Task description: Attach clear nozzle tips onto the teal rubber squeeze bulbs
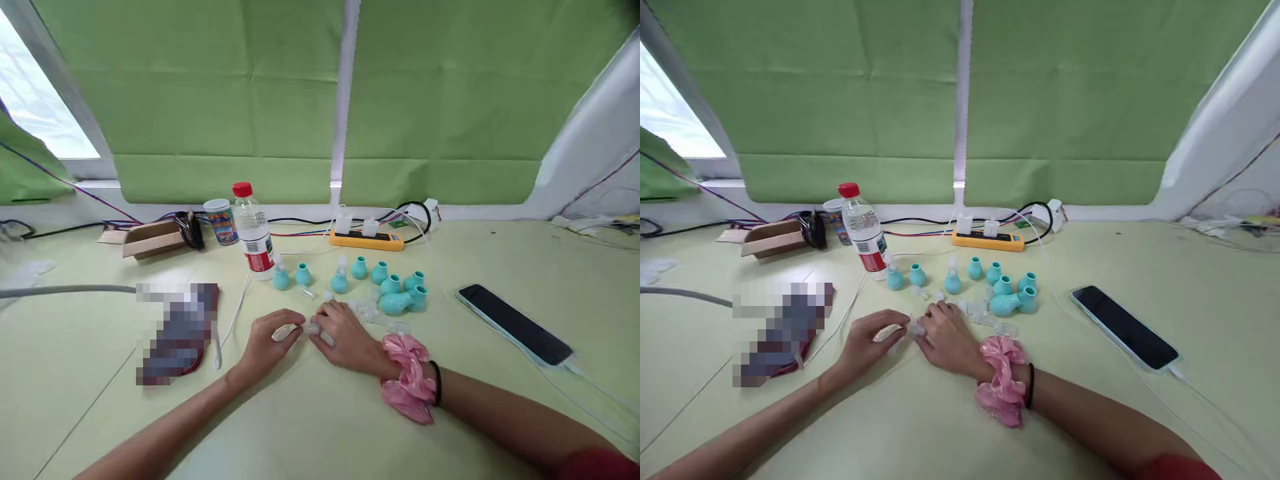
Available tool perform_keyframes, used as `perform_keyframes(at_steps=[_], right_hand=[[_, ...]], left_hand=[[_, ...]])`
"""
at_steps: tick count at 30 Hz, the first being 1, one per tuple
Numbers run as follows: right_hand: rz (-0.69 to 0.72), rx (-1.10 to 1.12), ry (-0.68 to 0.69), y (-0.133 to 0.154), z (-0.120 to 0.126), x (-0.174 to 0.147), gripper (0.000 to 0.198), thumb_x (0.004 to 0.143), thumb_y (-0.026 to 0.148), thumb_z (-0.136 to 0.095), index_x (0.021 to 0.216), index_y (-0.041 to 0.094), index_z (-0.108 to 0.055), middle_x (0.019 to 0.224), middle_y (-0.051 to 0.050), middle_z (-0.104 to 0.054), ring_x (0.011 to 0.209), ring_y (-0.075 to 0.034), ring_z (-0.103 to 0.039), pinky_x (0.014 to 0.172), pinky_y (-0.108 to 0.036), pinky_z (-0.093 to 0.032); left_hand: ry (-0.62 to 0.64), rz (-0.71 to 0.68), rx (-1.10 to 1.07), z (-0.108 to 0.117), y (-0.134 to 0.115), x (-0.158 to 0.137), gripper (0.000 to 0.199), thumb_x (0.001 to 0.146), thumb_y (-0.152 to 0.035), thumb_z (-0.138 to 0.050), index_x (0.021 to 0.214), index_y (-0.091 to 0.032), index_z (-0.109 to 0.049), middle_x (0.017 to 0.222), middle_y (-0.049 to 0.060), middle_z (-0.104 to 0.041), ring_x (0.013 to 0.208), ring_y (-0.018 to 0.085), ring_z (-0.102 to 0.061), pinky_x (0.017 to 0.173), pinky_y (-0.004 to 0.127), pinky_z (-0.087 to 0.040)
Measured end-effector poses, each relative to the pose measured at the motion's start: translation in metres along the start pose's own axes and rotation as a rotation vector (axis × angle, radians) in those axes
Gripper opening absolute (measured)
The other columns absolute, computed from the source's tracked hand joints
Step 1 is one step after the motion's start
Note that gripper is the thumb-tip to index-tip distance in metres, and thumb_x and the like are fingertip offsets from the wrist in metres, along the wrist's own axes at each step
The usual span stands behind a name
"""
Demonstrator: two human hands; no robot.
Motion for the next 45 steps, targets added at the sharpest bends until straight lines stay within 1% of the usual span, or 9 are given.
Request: perform_keyframes(at_steps=[7, 10, 15, 21, 27, 31, 37, 41, 45], right_hand=[[0.106, 0.024, -0.005, 0.003, 0.001, -0.001, 0.018, 0.08, 0.027, -0.045, 0.091, 0.015, -0.053, 0.084, -0.007, -0.051, 0.084, -0.02, -0.043, 0.075, -0.034, -0.033], [0.126, 0.031, -0.01, 0.004, 0.0, -0.001, 0.017, 0.08, 0.026, -0.044, 0.089, 0.015, -0.053, 0.082, -0.007, -0.051, 0.084, -0.019, -0.043, 0.074, -0.034, -0.034], [0.144, 0.038, -0.015, 0.004, 0.0, -0.002, 0.018, 0.08, 0.027, -0.044, 0.091, 0.014, -0.054, 0.082, -0.007, -0.052, 0.083, -0.019, -0.044, 0.074, -0.034, -0.033], [0.142, 0.028, -0.009, 0.004, 0.001, -0.002, 0.019, 0.081, 0.026, -0.043, 0.092, 0.014, -0.053, 0.082, -0.007, -0.052, 0.083, -0.019, -0.044, 0.074, -0.034, -0.033], [0.147, 0.023, -0.006, 0.005, 0.001, -0.002, 0.02, 0.081, 0.026, -0.043, 0.093, 0.014, -0.053, 0.082, -0.007, -0.051, 0.083, -0.02, -0.044, 0.073, -0.034, -0.034], [0.151, 0.028, -0.01, 0.004, 0.001, -0.001, 0.02, 0.08, 0.027, -0.044, 0.094, 0.014, -0.053, 0.082, -0.007, -0.052, 0.082, -0.019, -0.044, 0.073, -0.033, -0.034], [0.148, 0.03, -0.017, 0.004, -0.001, -0.001, 0.021, 0.08, 0.029, -0.045, 0.092, 0.014, -0.054, 0.082, -0.007, -0.052, 0.082, -0.019, -0.044, 0.073, -0.033, -0.034], [0.153, 0.029, -0.016, 0.004, -0.001, -0.001, 0.021, 0.081, 0.03, -0.044, 0.091, 0.014, -0.054, 0.081, -0.007, -0.052, 0.082, -0.019, -0.044, 0.073, -0.033, -0.033], [0.158, 0.025, -0.016, 0.005, 0.0, -0.001, 0.021, 0.082, 0.03, -0.043, 0.091, 0.014, -0.053, 0.081, -0.007, -0.052, 0.082, -0.019, -0.044, 0.073, -0.033, -0.033]], left_hand=[[-0.023, -0.174, 0.038, 0.002, -0.011, -0.001, 0.021, 0.073, -0.005, -0.05, 0.088, -0.017, -0.058, 0.084, 0.006, -0.062, 0.08, 0.014, -0.058, 0.068, 0.024, -0.049], [-0.028, -0.201, 0.045, 0.002, -0.012, -0.001, 0.022, 0.072, -0.004, -0.05, 0.089, -0.017, -0.057, 0.083, 0.006, -0.062, 0.081, 0.014, -0.058, 0.069, 0.025, -0.049], [-0.006, -0.161, 0.053, 0.002, -0.009, -0.001, 0.021, 0.073, -0.006, -0.051, 0.089, -0.018, -0.057, 0.081, 0.004, -0.063, 0.077, 0.013, -0.059, 0.068, 0.023, -0.049], [-0.014, 0.0, 0.086, 0.004, -0.004, -0.002, 0.016, 0.073, -0.012, -0.051, 0.087, -0.018, -0.056, 0.08, 0.002, -0.064, 0.075, 0.012, -0.06, 0.068, 0.022, -0.049], [0.002, 0.086, -0.007, 0.001, 0.0, -0.003, 0.008, 0.073, -0.016, -0.052, 0.082, -0.017, -0.051, 0.078, 0.002, -0.062, 0.074, 0.013, -0.06, 0.069, 0.025, -0.051], [-0.018, 0.149, -0.092, 0.0, 0.001, -0.004, 0.013, 0.073, -0.016, -0.052, 0.082, -0.018, -0.043, 0.079, 0.001, -0.059, 0.076, 0.012, -0.058, 0.073, 0.029, -0.051], [0.019, 0.125, -0.113, -0.003, 0.0, -0.005, 0.015, 0.074, -0.015, -0.051, 0.085, -0.019, -0.041, 0.083, 0.002, -0.058, 0.079, 0.011, -0.057, 0.076, 0.029, -0.05], [0.037, 0.084, 0.027, -0.002, 0.0, -0.006, 0.014, 0.074, -0.016, -0.05, 0.084, -0.019, -0.041, 0.084, 0.002, -0.06, 0.078, 0.012, -0.057, 0.07, 0.026, -0.049], [0.042, 0.002, 0.186, -0.002, 0.0, -0.007, 0.013, 0.075, -0.018, -0.049, 0.086, -0.02, -0.041, 0.084, 0.002, -0.062, 0.074, 0.012, -0.059, 0.063, 0.023, -0.048]])
Point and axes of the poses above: each hand's wrist, its own x-axis towards the middle knuckle, its own z-axis out of the back of the hand, y = z × x, the point moved 5 cm from there along x, towards the middle knuckle
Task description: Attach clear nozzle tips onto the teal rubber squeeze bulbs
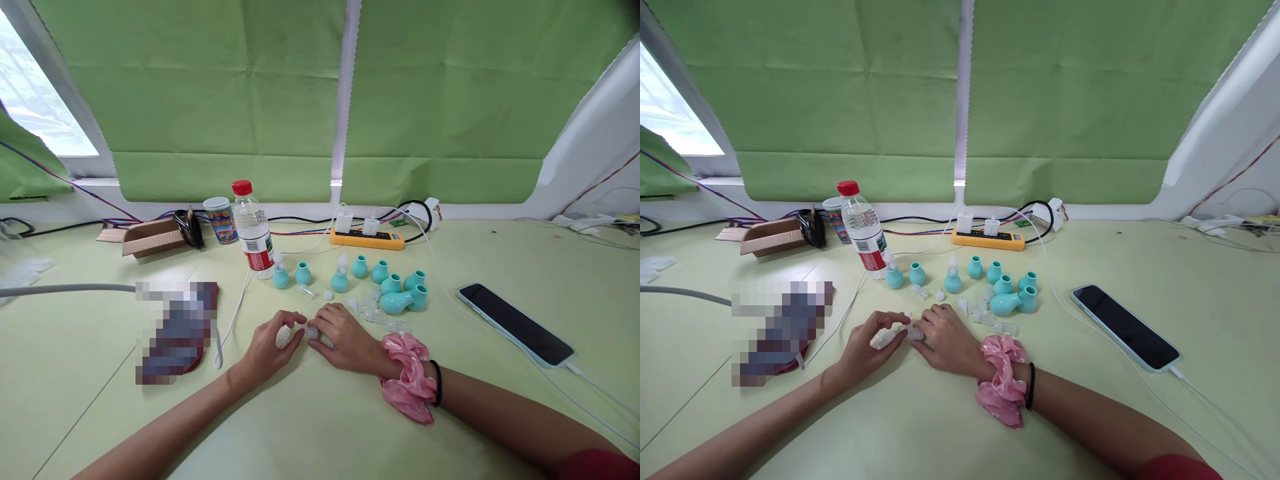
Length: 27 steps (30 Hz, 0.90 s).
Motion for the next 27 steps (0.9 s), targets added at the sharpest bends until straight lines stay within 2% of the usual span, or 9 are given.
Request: perform_keyframes(at_steps=[3, 6, 8, 14, 18, 22, 27], right_hand=[[-0.003, -0.012, 0.01, -0.0004, 0.0007, -0.0004, 0.021, 0.083, 0.03, -0.041, 0.091, 0.014, -0.052, 0.08, -0.007, -0.052, 0.083, -0.019, -0.044, 0.073, -0.033, -0.033], [-0.006, -0.027, 0.02, -0.0009, 0.0008, -0.0003, 0.021, 0.084, 0.03, -0.04, 0.089, 0.014, -0.052, 0.08, -0.007, -0.053, 0.083, -0.019, -0.044, 0.073, -0.033, -0.033], [-0.006, -0.033, 0.02, -0.0012, 0.0008, -0.0002, 0.021, 0.084, 0.03, -0.039, 0.088, 0.014, -0.052, 0.08, -0.007, -0.053, 0.083, -0.019, -0.044, 0.074, -0.033, -0.033], [-0.007, -0.027, 0.008, -0.0023, 0.0, -0.0009, 0.023, 0.084, 0.031, -0.039, 0.089, 0.013, -0.052, 0.083, -0.007, -0.053, 0.083, -0.019, -0.044, 0.075, -0.033, -0.032], [-0.022, -0.042, 0.017, -0.0042, -0.0017, -0.0009, 0.024, 0.084, 0.032, -0.039, 0.09, 0.014, -0.053, 0.082, -0.006, -0.054, 0.083, -0.019, -0.044, 0.075, -0.034, -0.032], [-0.037, -0.061, 0.023, -0.0063, -0.003, -0.0004, 0.024, 0.085, 0.032, -0.039, 0.088, 0.014, -0.054, 0.081, -0.006, -0.055, 0.082, -0.019, -0.044, 0.074, -0.033, -0.032], [-0.047, -0.05, 0.018, -0.0073, -0.0036, -0.0004, 0.026, 0.086, 0.033, -0.037, 0.09, 0.013, -0.054, 0.082, -0.007, -0.055, 0.083, -0.019, -0.045, 0.074, -0.033, -0.032]], left_hand=[[0.002, -0.085, 0.058, -0.0027, -0.0017, -0.0014, 0.016, 0.076, -0.016, -0.046, 0.091, -0.02, -0.042, 0.085, 0.003, -0.062, 0.071, 0.011, -0.059, 0.063, 0.022, -0.048], [-0.005, -0.133, 0.064, -0.0046, -0.0035, -0.0022, 0.018, 0.077, -0.014, -0.045, 0.092, -0.02, -0.041, 0.081, 0.003, -0.061, 0.083, 0.014, -0.059, 0.067, 0.024, -0.048], [-0.013, -0.11, 0.049, -0.0041, -0.0037, -0.0014, 0.018, 0.076, -0.014, -0.046, 0.091, -0.02, -0.039, 0.08, 0.002, -0.06, 0.086, 0.015, -0.058, 0.066, 0.024, -0.048], [0.021, -0.017, -0.007, -0.003, -0.0021, 0.0022, 0.019, 0.074, -0.015, -0.047, 0.086, -0.02, -0.034, 0.082, 0.001, -0.058, 0.076, 0.012, -0.058, 0.064, 0.024, -0.047], [0.033, -0.053, 0.04, -0.0068, 0.0013, 0.0003, 0.02, 0.075, -0.015, -0.046, 0.091, -0.021, -0.036, 0.084, 0.001, -0.059, 0.07, 0.012, -0.058, 0.06, 0.023, -0.047], [0.024, -0.111, 0.04, -0.0093, 0.0006, -0.0017, 0.031, 0.075, -0.014, -0.047, 0.102, -0.02, -0.034, 0.093, 0.005, -0.058, 0.081, 0.014, -0.058, 0.068, 0.026, -0.049], [-0.004, -0.093, 0.021, -0.0068, -0.0019, -0.0003, 0.038, 0.073, -0.016, -0.05, 0.106, -0.019, -0.032, 0.096, 0.008, -0.055, 0.09, 0.017, -0.055, 0.075, 0.031, -0.047]])
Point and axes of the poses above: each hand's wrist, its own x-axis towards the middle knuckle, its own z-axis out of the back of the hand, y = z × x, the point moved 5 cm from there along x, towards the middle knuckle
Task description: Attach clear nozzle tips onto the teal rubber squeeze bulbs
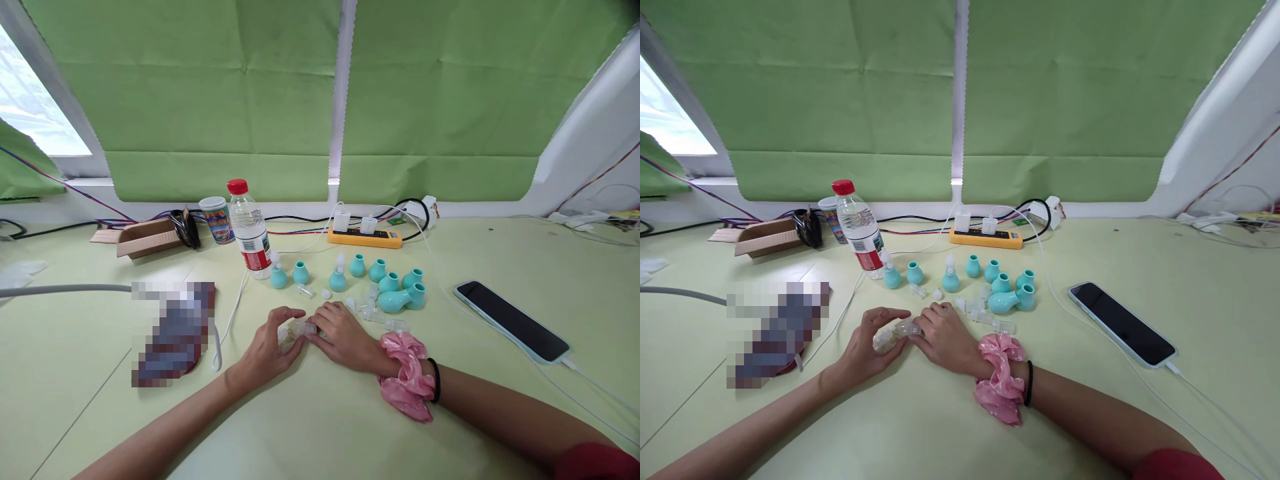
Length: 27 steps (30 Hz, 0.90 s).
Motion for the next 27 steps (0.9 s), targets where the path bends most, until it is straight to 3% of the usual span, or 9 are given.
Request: perform_keyframes(at_steps=[14, 27], right_hand=[[-0.034, 0.035, -0.012, -0.0003, 0.0001, 0.0014, 0.032, 0.086, 0.038, -0.035, 0.088, 0.015, -0.056, 0.08, -0.006, -0.056, 0.082, -0.017, -0.045, 0.072, -0.031, -0.032], [-0.02, 0.05, -0.035, -0.0009, -0.0018, 0.0022, 0.031, 0.085, 0.038, -0.037, 0.088, 0.015, -0.057, 0.078, -0.006, -0.056, 0.081, -0.017, -0.046, 0.072, -0.031, -0.032]], left_hand=[[0.131, 0.069, -0.019, -0.0041, 0.0029, 0.0023, 0.026, 0.073, -0.014, -0.049, 0.096, -0.019, -0.038, 0.09, 0.006, -0.052, 0.084, 0.016, -0.053, 0.071, 0.029, -0.046], [0.102, 0.056, 0.013, -0.0033, 0.0051, 0.0012, 0.02, 0.074, -0.014, -0.047, 0.091, -0.02, -0.036, 0.087, 0.004, -0.054, 0.079, 0.014, -0.055, 0.065, 0.026, -0.046]])
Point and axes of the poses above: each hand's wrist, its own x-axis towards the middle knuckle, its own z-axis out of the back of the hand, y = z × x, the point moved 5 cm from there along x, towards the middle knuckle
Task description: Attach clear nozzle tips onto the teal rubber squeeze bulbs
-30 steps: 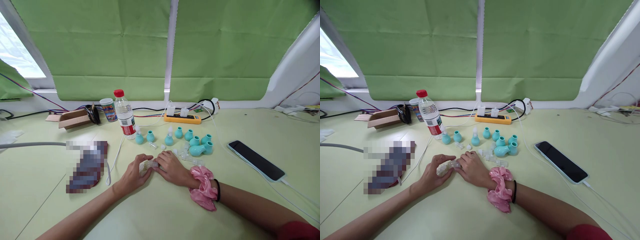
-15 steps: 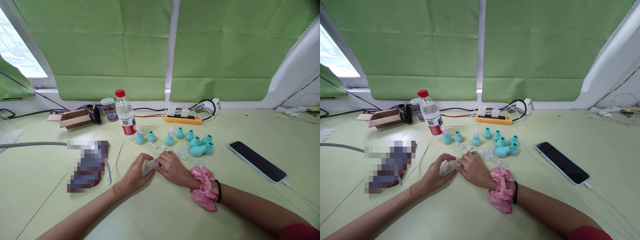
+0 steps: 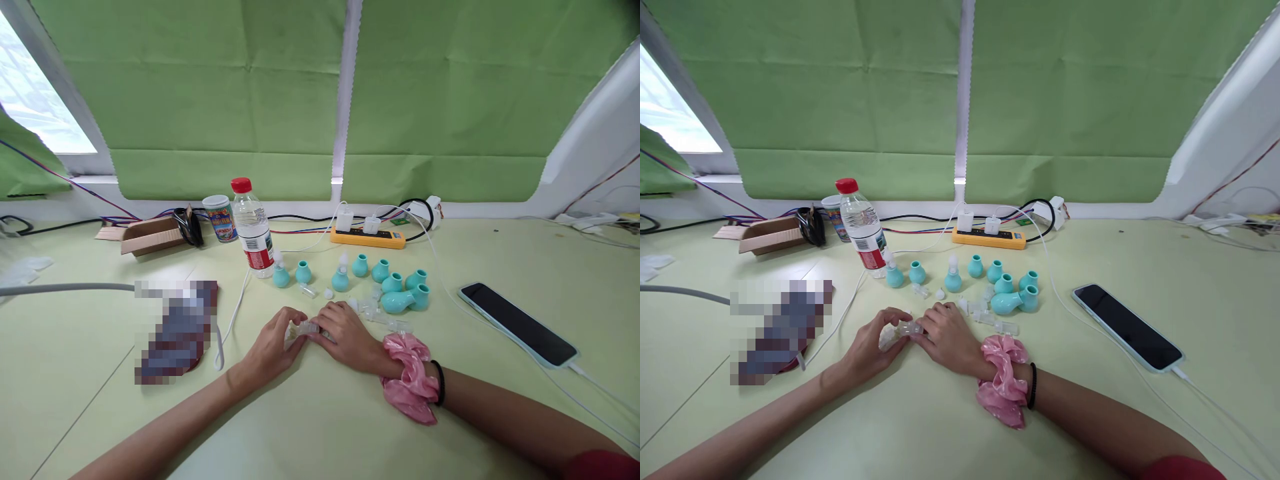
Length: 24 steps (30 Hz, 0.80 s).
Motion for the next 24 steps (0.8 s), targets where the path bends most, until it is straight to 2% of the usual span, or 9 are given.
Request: perform_keyframes(at_steps=[5, 9, 12, 15, 19, 24], right_hand=[[0.001, 0.006, 0.002, 0.0, -0.001, 0.001, 0.027, 0.086, 0.034, -0.038, 0.089, 0.015, -0.056, 0.079, -0.006, -0.056, 0.082, -0.018, -0.046, 0.073, -0.032, -0.032], [0.024, 0.02, -0.011, 0.0, -0.002, 0.0, 0.026, 0.085, 0.033, -0.038, 0.089, 0.015, -0.056, 0.079, -0.006, -0.056, 0.082, -0.018, -0.046, 0.074, -0.033, -0.033], [0.046, 0.054, -0.063, 0.001, 0.001, -0.001, 0.022, 0.084, 0.032, -0.042, 0.091, 0.014, -0.054, 0.081, -0.006, -0.056, 0.083, -0.018, -0.046, 0.077, -0.035, -0.032], [0.043, 0.078, -0.142, 0.002, 0.006, -0.002, 0.019, 0.083, 0.027, -0.044, 0.095, 0.015, -0.052, 0.086, -0.006, -0.057, 0.086, -0.018, -0.046, 0.083, -0.037, -0.029], [0.056, 0.079, -0.234, 0.002, 0.012, -0.003, 0.017, 0.081, 0.021, -0.046, 0.097, 0.018, -0.052, 0.084, -0.004, -0.057, 0.085, -0.016, -0.047, 0.087, -0.039, -0.027], [0.102, 0.117, -0.316, 0.001, 0.015, -0.005, 0.021, 0.078, 0.015, -0.049, 0.097, 0.022, -0.053, 0.081, -0.001, -0.057, 0.082, -0.015, -0.048, 0.086, -0.038, -0.029]], left_hand=[[0.004, 0.004, -0.018, 0.0, 0.0, 0.0, 0.017, 0.074, -0.014, -0.046, 0.085, -0.02, -0.035, 0.085, 0.003, -0.054, 0.077, 0.014, -0.055, 0.063, 0.025, -0.046], [-0.004, -0.002, -0.029, 0.001, -0.001, 0.0, 0.018, 0.073, -0.013, -0.046, 0.087, -0.019, -0.037, 0.083, 0.004, -0.053, 0.076, 0.014, -0.053, 0.063, 0.025, -0.045], [-0.019, -0.041, -0.051, 0.007, -0.007, 0.002, 0.026, 0.071, -0.013, -0.048, 0.095, -0.017, -0.038, 0.091, 0.007, -0.051, 0.086, 0.016, -0.051, 0.072, 0.029, -0.045], [0.004, -0.058, -0.044, 0.014, -0.012, 0.006, 0.038, 0.069, -0.016, -0.051, 0.105, -0.016, -0.039, 0.107, 0.011, -0.046, 0.101, 0.022, -0.043, 0.084, 0.037, -0.039], [0.087, 0.016, 0.017, 0.017, -0.01, 0.01, 0.026, 0.075, -0.021, -0.048, 0.101, -0.019, -0.049, 0.118, 0.009, -0.041, 0.108, 0.024, -0.033, 0.088, 0.04, -0.035], [0.165, 0.03, -0.001, 0.012, -0.008, 0.009, 0.019, 0.08, -0.025, -0.044, 0.097, -0.02, -0.051, 0.113, 0.006, -0.045, 0.106, 0.021, -0.032, 0.088, 0.037, -0.032]])
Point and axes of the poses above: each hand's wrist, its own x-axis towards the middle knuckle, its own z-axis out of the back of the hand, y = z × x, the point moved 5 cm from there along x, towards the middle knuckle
